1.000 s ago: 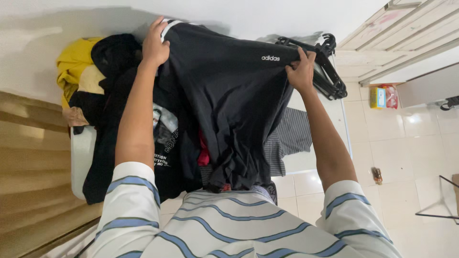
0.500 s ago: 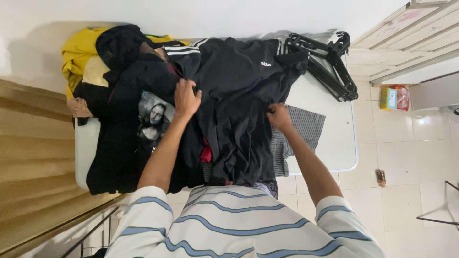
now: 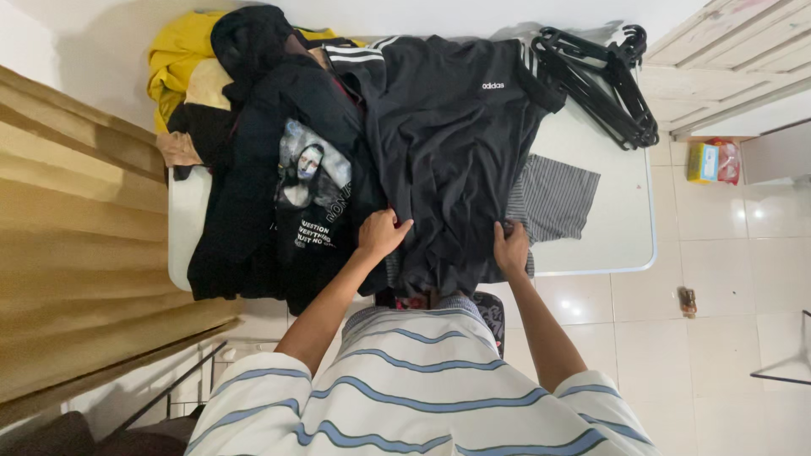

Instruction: The person smooths out a blue long-sleeved shirt on a white table, places a hanger inside it, and hangs it on a nearby clothing rack. They repeat this process with a black Adidas t-shirt and a black graphic t-shirt, smoothing each garment before placing it on a hanger and moving it to the rack.

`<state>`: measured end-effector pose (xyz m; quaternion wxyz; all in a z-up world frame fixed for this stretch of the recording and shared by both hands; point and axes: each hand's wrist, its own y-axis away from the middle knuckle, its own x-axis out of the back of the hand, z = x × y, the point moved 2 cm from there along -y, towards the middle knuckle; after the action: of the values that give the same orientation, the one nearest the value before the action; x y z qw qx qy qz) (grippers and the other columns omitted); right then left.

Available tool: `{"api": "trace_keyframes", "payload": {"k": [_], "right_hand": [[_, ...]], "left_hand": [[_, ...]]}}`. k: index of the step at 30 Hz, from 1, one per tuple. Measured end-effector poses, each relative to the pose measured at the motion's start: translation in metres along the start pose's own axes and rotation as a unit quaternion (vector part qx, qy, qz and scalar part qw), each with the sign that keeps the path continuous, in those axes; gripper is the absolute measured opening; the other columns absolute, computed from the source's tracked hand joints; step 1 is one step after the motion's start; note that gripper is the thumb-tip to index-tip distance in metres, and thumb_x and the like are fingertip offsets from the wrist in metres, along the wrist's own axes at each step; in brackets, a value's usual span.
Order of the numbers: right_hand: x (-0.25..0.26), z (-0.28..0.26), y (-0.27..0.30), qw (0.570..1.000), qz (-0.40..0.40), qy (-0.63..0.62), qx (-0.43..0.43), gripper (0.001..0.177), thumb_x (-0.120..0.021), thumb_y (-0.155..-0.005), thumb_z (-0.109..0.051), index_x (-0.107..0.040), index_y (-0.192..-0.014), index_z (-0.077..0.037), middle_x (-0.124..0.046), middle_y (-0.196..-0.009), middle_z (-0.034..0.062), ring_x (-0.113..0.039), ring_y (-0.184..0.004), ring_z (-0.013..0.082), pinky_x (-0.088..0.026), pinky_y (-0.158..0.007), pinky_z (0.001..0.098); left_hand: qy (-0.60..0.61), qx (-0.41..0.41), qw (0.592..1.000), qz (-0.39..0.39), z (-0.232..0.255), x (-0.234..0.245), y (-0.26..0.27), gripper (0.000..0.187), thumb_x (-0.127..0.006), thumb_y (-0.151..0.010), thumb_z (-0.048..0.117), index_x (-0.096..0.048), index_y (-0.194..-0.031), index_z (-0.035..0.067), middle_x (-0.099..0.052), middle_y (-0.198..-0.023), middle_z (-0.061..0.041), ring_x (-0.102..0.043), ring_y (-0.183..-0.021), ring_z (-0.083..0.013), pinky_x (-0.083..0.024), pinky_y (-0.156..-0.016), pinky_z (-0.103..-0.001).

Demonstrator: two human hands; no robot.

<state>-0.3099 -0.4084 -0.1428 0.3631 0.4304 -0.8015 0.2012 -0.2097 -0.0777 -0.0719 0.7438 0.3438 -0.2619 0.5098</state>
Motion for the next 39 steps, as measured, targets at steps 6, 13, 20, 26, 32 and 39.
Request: {"api": "trace_keyframes", "payload": {"k": [6,13,20,26,32,39], "right_hand": [[0.008,0.010,0.017,0.995,-0.072,0.068,-0.011,0.056,-0.080,-0.084,-0.039,-0.068,-0.116,0.004,-0.073,-0.105,0.0291,-0.070,-0.102,0.0439,-0.054,-0.091,0.0487],[0.038,0.024,0.017,0.983,-0.156,-0.079,-0.046,0.047,-0.076,-0.090,-0.035,-0.074,-0.116,0.004,-0.078,-0.097,0.0197,-0.076,-0.089,0.0285,-0.057,-0.085,0.0407],[0.090,0.049,-0.001,0.921,-0.124,-0.341,-0.144,0.034,-0.076,-0.088,-0.014,-0.063,-0.113,0.004,-0.073,-0.093,0.0153,-0.071,-0.081,0.0210,-0.059,-0.070,0.0317],[0.135,0.076,0.004,0.923,-0.147,-0.295,-0.198,0.028,-0.072,-0.093,-0.023,-0.067,-0.106,0.002,-0.069,-0.089,0.0154,-0.066,-0.074,0.0205,-0.054,-0.062,0.0341],[0.132,0.111,0.012,0.933,-0.156,-0.286,-0.151,0.040,-0.059,-0.103,-0.035,-0.072,-0.103,0.003,-0.067,-0.088,0.0093,-0.062,-0.075,0.0143,-0.052,-0.068,0.0302],[0.140,0.133,0.019,0.971,-0.152,-0.139,-0.119,0.028,-0.070,-0.092,-0.024,-0.073,-0.094,0.005,-0.070,-0.080,0.0126,-0.064,-0.071,0.0183,-0.052,-0.066,0.0338]], "left_hand": [[-0.043,0.034,0.998,0.023,0.011,-0.024,0.003,0.053,-0.084,-0.075,0.047,-0.072,-0.096,-0.001,-0.072,-0.099,-0.022,-0.070,-0.094,-0.0398,-0.056,-0.080,-0.049],[0.053,-0.022,0.985,0.165,-0.034,-0.088,-0.009,0.026,-0.078,-0.082,0.021,-0.068,-0.083,-0.003,-0.068,-0.088,-0.023,-0.067,-0.087,-0.0432,-0.054,-0.078,-0.051],[0.178,0.027,0.923,0.339,-0.049,-0.061,0.023,0.021,-0.070,-0.093,0.019,-0.073,-0.101,0.000,-0.072,-0.088,-0.022,-0.071,-0.083,-0.0401,-0.055,-0.075,-0.046],[0.184,0.050,0.884,0.427,-0.035,-0.048,0.066,0.016,-0.063,-0.103,0.016,-0.067,-0.104,0.001,-0.074,-0.092,-0.023,-0.071,-0.089,-0.0422,-0.054,-0.077,-0.047],[0.182,0.152,0.904,0.356,-0.037,-0.064,0.084,0.020,-0.059,-0.103,0.024,-0.063,-0.110,0.006,-0.073,-0.099,-0.024,-0.068,-0.094,-0.0456,-0.052,-0.078,-0.051],[0.087,0.171,0.934,0.302,-0.026,-0.030,0.117,0.046,-0.076,-0.090,0.043,-0.062,-0.116,0.007,-0.072,-0.105,-0.025,-0.067,-0.100,-0.0464,-0.053,-0.083,-0.052]]}}
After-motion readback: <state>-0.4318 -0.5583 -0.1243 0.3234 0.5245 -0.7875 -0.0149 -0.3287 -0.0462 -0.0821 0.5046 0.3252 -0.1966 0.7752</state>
